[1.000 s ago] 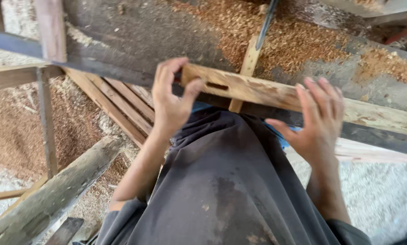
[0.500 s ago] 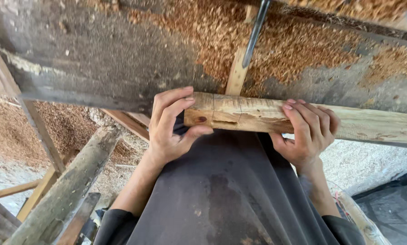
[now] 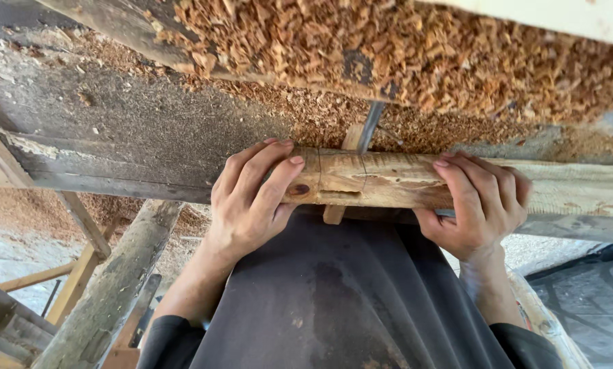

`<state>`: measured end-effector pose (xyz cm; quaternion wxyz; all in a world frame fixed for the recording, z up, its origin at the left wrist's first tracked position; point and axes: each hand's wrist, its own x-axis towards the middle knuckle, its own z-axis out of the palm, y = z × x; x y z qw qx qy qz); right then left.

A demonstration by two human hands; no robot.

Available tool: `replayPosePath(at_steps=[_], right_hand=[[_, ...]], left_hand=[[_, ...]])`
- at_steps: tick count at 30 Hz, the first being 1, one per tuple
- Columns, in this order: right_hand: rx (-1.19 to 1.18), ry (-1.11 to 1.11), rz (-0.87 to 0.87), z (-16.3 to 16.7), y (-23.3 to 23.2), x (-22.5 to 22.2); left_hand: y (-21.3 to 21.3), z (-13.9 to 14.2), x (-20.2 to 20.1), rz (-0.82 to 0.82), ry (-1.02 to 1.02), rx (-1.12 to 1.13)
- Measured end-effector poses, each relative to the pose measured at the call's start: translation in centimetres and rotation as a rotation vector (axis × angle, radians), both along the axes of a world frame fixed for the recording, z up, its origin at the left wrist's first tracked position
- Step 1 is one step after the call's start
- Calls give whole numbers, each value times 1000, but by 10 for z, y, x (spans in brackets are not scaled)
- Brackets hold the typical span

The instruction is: The person uses a manual drawknife to shave and shape a long wooden plank on a workbench. They repeatedly pull the tool along the wood to remove shavings, then flip and reposition the plank to work on different sections.

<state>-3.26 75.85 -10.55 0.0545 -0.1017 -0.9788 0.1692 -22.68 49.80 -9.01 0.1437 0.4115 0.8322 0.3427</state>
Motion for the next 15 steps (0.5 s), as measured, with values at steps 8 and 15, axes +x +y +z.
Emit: replayPosePath(at_steps=[8, 15], right_hand=[[7, -18, -20, -3, 3, -6], [7, -33, -15, -1, 3, -10]], left_hand=[[8, -5, -12, 18, 13, 43], [10, -6, -14, 15, -9, 41]])
